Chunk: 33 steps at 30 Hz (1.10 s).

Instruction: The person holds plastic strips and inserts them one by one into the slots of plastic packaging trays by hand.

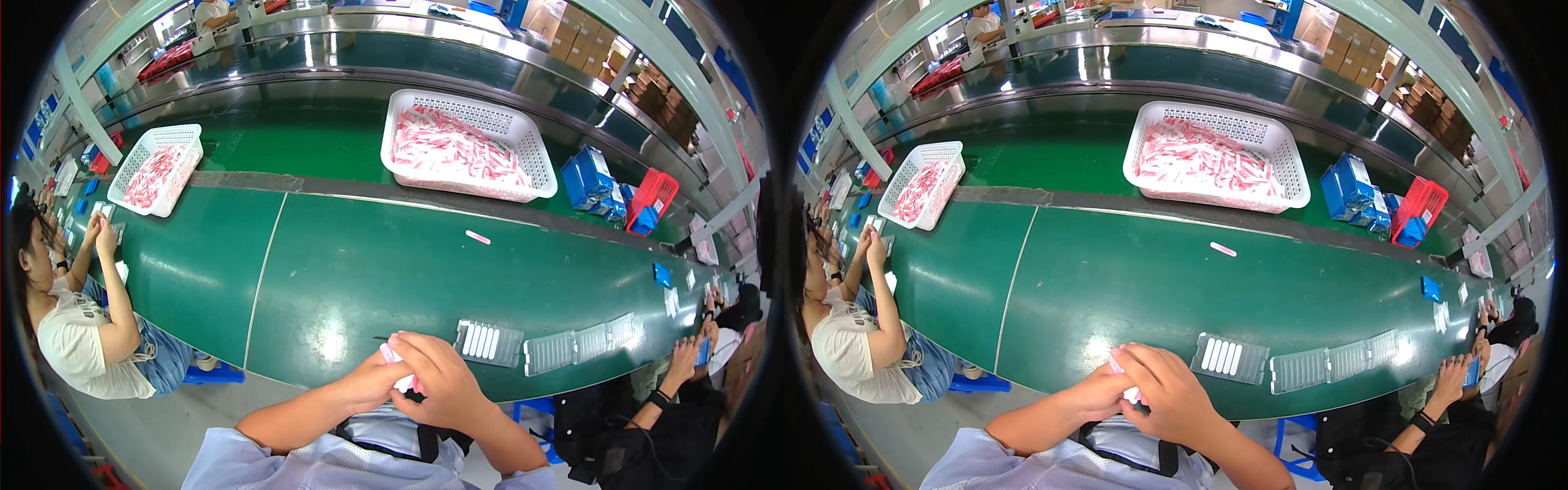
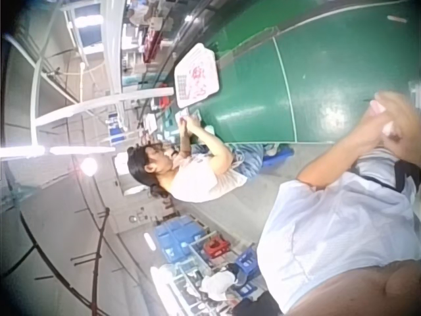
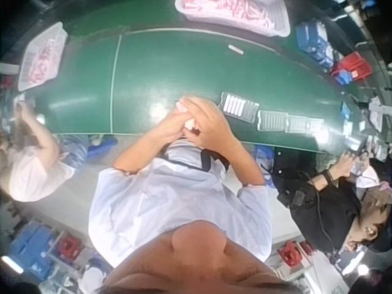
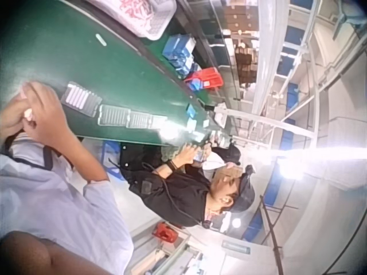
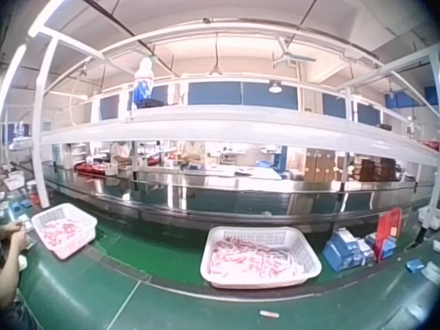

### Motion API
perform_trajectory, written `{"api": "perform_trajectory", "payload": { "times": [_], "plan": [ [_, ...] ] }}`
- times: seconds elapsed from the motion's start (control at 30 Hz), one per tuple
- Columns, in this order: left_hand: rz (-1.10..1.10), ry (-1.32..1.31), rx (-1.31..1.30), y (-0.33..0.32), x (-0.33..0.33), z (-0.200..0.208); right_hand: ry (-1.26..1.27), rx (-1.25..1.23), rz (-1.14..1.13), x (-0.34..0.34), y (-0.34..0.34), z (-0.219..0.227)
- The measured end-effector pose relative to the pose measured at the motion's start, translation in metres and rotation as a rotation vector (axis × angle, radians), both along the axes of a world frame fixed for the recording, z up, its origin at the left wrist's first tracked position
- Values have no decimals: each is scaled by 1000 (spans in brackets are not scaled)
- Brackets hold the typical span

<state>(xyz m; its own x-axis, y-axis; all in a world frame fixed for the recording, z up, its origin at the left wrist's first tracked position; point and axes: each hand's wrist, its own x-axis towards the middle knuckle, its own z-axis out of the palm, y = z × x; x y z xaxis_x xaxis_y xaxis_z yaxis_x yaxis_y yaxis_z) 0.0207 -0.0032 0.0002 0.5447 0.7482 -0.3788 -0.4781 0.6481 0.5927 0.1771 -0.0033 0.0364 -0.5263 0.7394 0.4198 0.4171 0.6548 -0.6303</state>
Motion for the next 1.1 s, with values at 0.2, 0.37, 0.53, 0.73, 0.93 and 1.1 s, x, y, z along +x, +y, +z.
{"api": "perform_trajectory", "payload": {
  "times": [0.2, 0.37, 0.53, 0.73, 0.93, 1.1],
  "plan": [
    [-63, -283, 2, 0, -8, -13, 74, -113, 95, 9, 3, 1],
    [-91, -245, 16, -3, -4, -14, 86, -101, 55, 14, -1, -13],
    [-94, -211, 29, -2, -4, -12, 82, -30, -22, 5, -1, -11],
    [-143, -150, 91, -5, -2, -18, 77, -53, 21, 11, -3, -19],
    [-155, -218, -12, -4, -1, -12, 133, -207, -3, 12, -1, -10],
    [-227, -32, 61, 0, -9, -13, 71, -311, 48, 32, 4, 20]
  ]
}}
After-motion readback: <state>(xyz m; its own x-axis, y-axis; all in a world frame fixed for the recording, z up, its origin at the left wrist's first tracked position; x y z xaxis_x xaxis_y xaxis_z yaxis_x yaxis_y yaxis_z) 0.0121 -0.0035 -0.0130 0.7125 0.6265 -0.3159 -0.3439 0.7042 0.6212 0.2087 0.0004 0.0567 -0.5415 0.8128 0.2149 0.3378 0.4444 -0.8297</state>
